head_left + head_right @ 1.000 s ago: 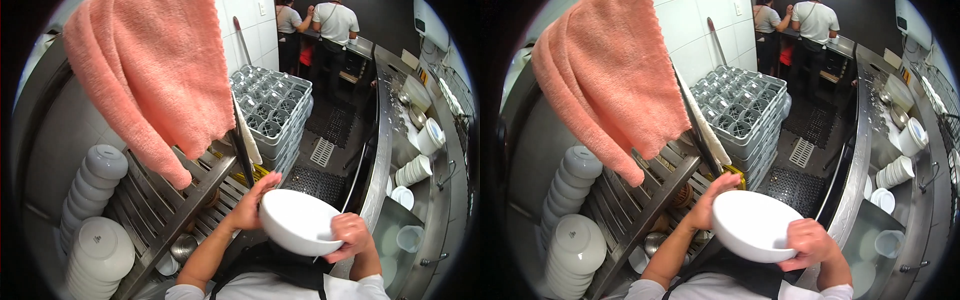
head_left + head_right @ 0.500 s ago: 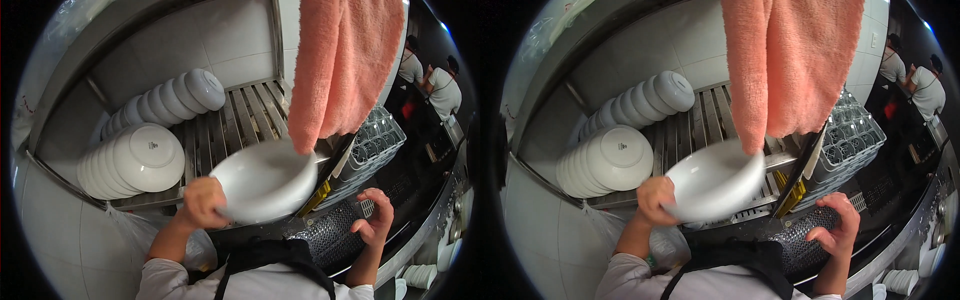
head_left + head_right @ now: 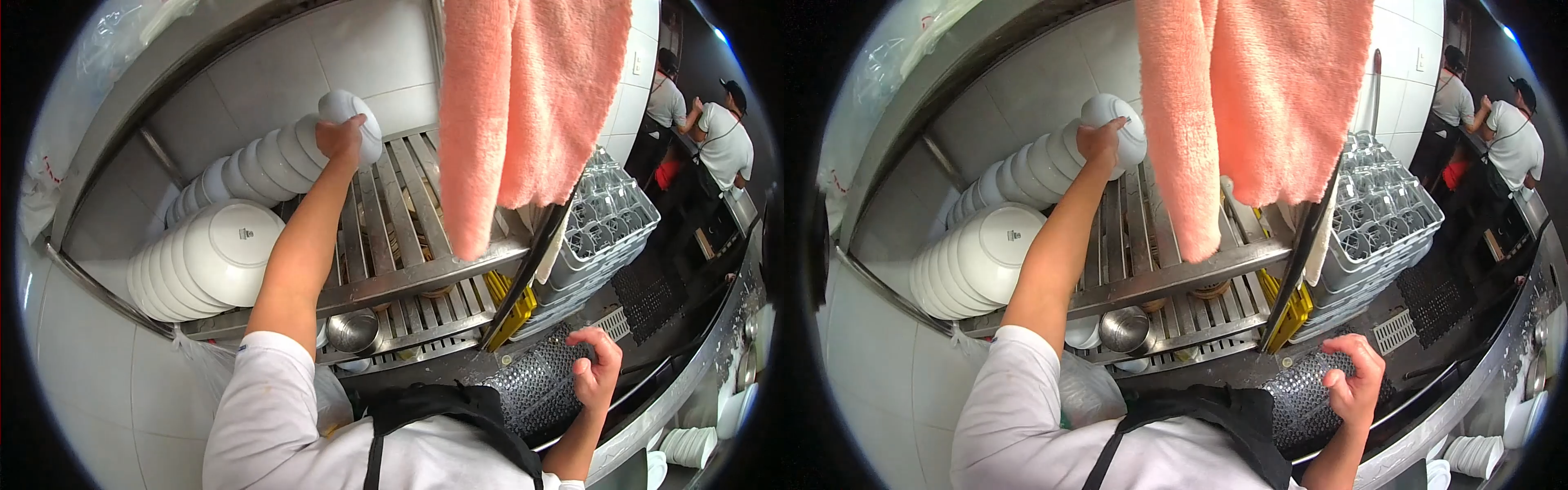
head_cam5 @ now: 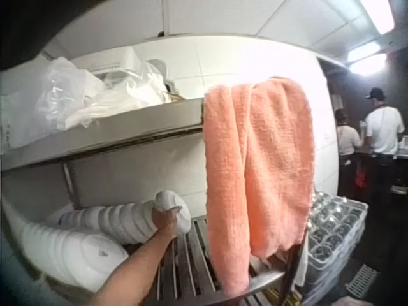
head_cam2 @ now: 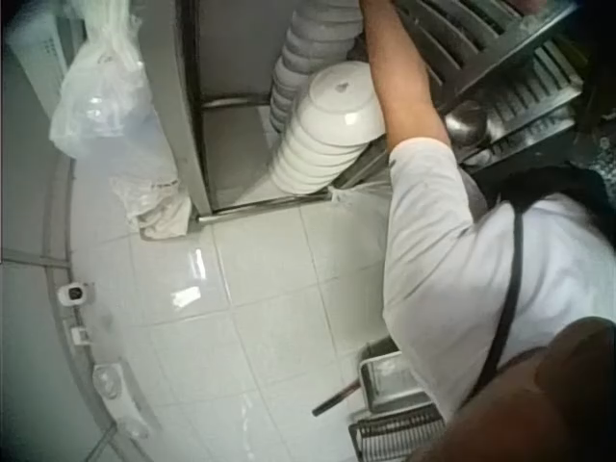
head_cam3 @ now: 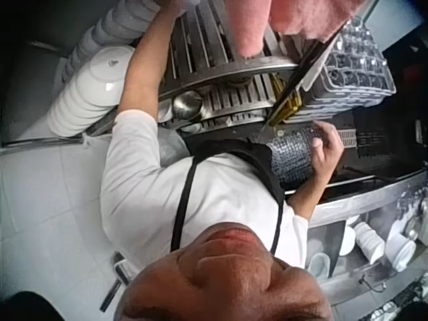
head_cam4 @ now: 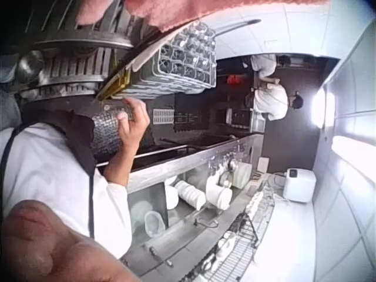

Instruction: Washing dishes and placing them on a drying rack in a commercial kitchen sink area.

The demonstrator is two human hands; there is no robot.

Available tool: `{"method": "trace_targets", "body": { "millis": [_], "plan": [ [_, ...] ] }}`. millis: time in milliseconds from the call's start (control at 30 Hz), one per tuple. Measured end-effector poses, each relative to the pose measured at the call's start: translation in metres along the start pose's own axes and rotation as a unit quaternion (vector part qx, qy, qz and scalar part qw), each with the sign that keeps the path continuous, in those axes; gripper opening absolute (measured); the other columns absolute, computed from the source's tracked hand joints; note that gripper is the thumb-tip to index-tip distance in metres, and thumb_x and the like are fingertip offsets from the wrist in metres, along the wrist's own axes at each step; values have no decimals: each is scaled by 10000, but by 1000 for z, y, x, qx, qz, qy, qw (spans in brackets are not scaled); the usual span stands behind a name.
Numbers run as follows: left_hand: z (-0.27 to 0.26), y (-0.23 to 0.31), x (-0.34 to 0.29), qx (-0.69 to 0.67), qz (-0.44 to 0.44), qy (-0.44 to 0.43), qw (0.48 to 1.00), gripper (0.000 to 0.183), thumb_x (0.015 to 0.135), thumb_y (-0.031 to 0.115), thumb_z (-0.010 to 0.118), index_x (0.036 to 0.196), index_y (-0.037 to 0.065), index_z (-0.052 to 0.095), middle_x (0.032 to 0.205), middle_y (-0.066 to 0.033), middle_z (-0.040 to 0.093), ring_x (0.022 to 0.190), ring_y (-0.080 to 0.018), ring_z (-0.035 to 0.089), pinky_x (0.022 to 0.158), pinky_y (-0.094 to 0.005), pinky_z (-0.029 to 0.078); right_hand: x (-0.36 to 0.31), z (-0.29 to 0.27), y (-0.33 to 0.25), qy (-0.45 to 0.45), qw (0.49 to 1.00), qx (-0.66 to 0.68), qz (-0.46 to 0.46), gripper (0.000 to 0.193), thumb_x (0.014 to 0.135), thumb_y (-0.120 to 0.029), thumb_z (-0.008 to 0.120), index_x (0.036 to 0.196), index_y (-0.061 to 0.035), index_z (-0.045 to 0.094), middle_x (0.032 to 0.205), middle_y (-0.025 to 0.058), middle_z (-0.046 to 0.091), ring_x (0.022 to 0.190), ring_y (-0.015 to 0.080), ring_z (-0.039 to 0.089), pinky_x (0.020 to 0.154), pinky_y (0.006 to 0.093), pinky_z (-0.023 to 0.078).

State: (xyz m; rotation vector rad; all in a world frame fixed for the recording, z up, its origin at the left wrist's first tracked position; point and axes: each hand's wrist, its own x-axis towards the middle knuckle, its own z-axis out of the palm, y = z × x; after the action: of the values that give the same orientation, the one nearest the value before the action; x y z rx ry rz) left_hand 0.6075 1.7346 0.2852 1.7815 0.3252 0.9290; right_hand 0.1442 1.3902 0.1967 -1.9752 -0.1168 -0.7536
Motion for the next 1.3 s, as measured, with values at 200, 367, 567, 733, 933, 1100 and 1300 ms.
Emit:
{"method": "trace_targets", "body": {
  "millis": [200, 367, 567, 733, 933, 1100, 1300],
  "plan": [
    [23, -20, 10, 82, -34, 0, 996, 680, 585, 252, 920, 1047, -155, 632, 1108, -314, 672, 1045, -404, 673, 923, -426, 527, -19, -19, 13, 31, 999, 21, 36, 705, 894, -657, 591, 882, 45, 662, 818, 118, 670, 796, 232, 646, 739, 337, 489],
    [36, -37, 19, 79, -18, -20, 996, 767, 621, 270, 899, 1176, -131, 554, 1177, -307, 628, 1115, -415, 632, 980, -433, 503, -14, -19, 13, 23, 999, 8, 22, 706, 935, -655, 539, 887, 43, 634, 840, 97, 644, 812, 196, 610, 758, 318, 463],
    [41, -27, -1, 187, 38, 17, 982, 837, 852, 156, 681, 1484, -91, 192, 1494, -303, 293, 1328, -475, 401, 1100, -491, 372, -9, -7, 13, 35, 999, 3, 13, 668, 937, -613, 559, 864, 44, 654, 798, 118, 657, 784, 234, 628, 747, 345, 479],
    [42, -18, -23, 308, 76, 66, 946, 733, 932, 129, 564, 1521, -65, 174, 1532, -272, 226, 1368, -448, 317, 1100, -548, 295, -8, -2, 17, 33, 999, 8, 7, 659, 945, -600, 552, 859, 46, 653, 793, 117, 659, 787, 239, 629, 764, 350, 482],
    [23, -13, -22, 342, 103, 54, 933, 747, 928, 221, 615, 1511, -65, 245, 1545, -258, 239, 1388, -412, 296, 1095, -526, 270, -10, 0, 15, 37, 999, 17, 11, 655, 953, -595, 541, 854, 43, 656, 790, 117, 663, 790, 243, 630, 771, 358, 484],
    [21, -14, -21, 346, 76, 21, 935, 831, 902, 323, 678, 1510, -53, 255, 1549, -264, 246, 1384, -416, 296, 1089, -542, 264, -6, 5, 11, 39, 999, 15, -4, 667, 960, -597, 520, 848, 45, 659, 786, 119, 667, 786, 251, 635, 774, 364, 485],
    [-48, 7, -67, 57, 138, -106, 983, 574, 971, 300, 569, 1470, 76, 394, 1396, -174, 464, 1252, -330, 495, 996, -464, 433, 2, 9, 2, 40, 999, 10, 0, 366, 820, -302, 568, 881, 32, 702, 836, 141, 705, 822, 295, 675, 814, 391, 509]
  ]
}}
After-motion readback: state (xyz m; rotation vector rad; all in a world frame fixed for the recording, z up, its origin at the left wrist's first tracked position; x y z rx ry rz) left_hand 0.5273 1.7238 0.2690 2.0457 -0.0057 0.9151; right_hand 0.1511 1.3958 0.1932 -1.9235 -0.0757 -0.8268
